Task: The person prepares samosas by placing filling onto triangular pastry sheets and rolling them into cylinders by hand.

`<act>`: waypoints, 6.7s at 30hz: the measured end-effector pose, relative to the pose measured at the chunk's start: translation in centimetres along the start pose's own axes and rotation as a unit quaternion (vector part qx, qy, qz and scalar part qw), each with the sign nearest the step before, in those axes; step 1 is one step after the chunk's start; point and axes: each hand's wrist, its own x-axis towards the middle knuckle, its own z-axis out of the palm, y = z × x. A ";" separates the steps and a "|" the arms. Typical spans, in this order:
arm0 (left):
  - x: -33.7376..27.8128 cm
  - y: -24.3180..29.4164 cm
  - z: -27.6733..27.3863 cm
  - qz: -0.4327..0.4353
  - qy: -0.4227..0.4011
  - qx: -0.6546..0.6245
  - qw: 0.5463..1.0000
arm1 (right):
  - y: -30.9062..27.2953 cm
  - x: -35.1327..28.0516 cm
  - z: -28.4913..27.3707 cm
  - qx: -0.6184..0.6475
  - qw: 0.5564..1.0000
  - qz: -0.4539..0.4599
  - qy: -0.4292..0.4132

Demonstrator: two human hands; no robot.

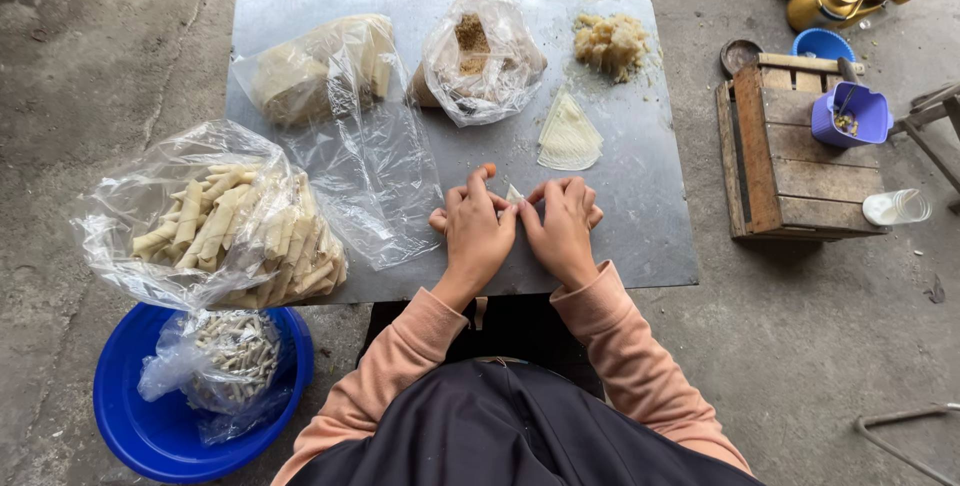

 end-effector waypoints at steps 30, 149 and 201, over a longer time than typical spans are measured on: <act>3.0 0.5 -4.8 0.181 0.114 0.005 0.977 | 4.4 7.2 -2.1 -0.078 0.981 -0.166 0.057; -1.5 0.6 -2.8 0.045 0.021 -0.104 0.993 | 7.2 0.7 -5.5 0.478 0.869 0.101 -0.083; -1.0 -1.2 -3.2 0.232 -0.044 -0.030 0.971 | -2.0 -0.5 -2.6 0.149 0.979 -0.135 -0.014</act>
